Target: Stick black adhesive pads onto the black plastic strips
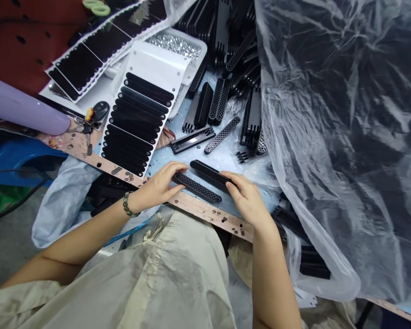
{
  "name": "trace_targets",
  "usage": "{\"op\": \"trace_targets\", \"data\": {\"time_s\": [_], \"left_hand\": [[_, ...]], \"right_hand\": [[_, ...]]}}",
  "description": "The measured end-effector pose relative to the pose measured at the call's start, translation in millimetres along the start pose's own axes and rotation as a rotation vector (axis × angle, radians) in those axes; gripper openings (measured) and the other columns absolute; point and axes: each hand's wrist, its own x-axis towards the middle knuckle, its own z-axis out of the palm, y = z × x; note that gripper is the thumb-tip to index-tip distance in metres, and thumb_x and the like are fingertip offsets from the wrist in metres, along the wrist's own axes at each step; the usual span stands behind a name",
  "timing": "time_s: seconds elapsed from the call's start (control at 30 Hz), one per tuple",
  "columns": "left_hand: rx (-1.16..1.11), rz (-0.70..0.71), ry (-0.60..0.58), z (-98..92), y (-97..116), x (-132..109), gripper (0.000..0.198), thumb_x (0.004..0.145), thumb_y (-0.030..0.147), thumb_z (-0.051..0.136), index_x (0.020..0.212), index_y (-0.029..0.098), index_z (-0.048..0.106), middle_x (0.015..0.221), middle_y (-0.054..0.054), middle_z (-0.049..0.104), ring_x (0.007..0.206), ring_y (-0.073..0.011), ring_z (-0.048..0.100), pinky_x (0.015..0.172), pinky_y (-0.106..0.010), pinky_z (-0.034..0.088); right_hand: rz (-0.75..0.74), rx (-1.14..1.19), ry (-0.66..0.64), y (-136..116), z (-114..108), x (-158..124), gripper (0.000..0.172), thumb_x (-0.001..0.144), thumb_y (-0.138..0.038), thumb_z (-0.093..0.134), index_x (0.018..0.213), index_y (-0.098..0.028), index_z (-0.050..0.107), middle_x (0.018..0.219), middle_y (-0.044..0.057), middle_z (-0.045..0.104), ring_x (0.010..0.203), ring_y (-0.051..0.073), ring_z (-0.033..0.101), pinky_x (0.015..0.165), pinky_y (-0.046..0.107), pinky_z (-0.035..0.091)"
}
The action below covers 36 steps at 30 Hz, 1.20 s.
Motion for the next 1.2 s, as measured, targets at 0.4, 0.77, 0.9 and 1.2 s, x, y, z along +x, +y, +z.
{"op": "trace_targets", "data": {"time_s": [0.4,0.77,0.9,1.2], "left_hand": [[-0.153,-0.162,-0.032,-24.2,-5,-4,0.066,0.080,0.023,0.065,0.137,0.029,0.033,0.122,-0.009,0.043,0.090,-0.0164,0.056,0.067,-0.028,0.056],[-0.114,-0.158,-0.089,-24.1,-1,2,0.060,0.082,0.034,0.064,0.136,0.030,0.037,0.124,-0.008,0.047,0.088,-0.0163,0.058,0.072,-0.031,0.056],[-0.090,-0.312,0.011,-27.0,5,0,0.046,0.087,0.042,0.056,0.128,0.024,0.046,0.111,-0.007,0.054,0.082,-0.0159,0.060,0.066,-0.029,0.054],[-0.233,-0.472,0.031,-9.4,7,3,0.035,0.083,0.038,0.060,0.112,0.019,0.058,0.096,-0.005,0.058,0.065,-0.0122,0.061,0.060,-0.028,0.056]], "right_hand": [[-0.151,-0.047,-0.055,-6,10,1,0.032,0.096,-0.035,0.039,0.121,-0.028,0.056,0.120,0.005,0.060,0.113,0.020,0.055,0.099,0.038,0.042],[-0.184,-0.170,-0.071,-15,17,0,0.035,0.097,-0.032,0.034,0.125,-0.026,0.053,0.117,0.008,0.062,0.109,0.022,0.056,0.094,0.043,0.046],[-0.177,-0.168,-0.028,-10,14,-3,0.035,0.097,-0.030,0.033,0.126,-0.026,0.052,0.117,0.008,0.061,0.109,0.022,0.056,0.094,0.044,0.047],[-0.302,-0.567,0.200,-19,-16,44,0.037,0.095,-0.021,0.033,0.128,-0.023,0.051,0.121,0.013,0.058,0.113,0.028,0.051,0.092,0.048,0.046]]}}
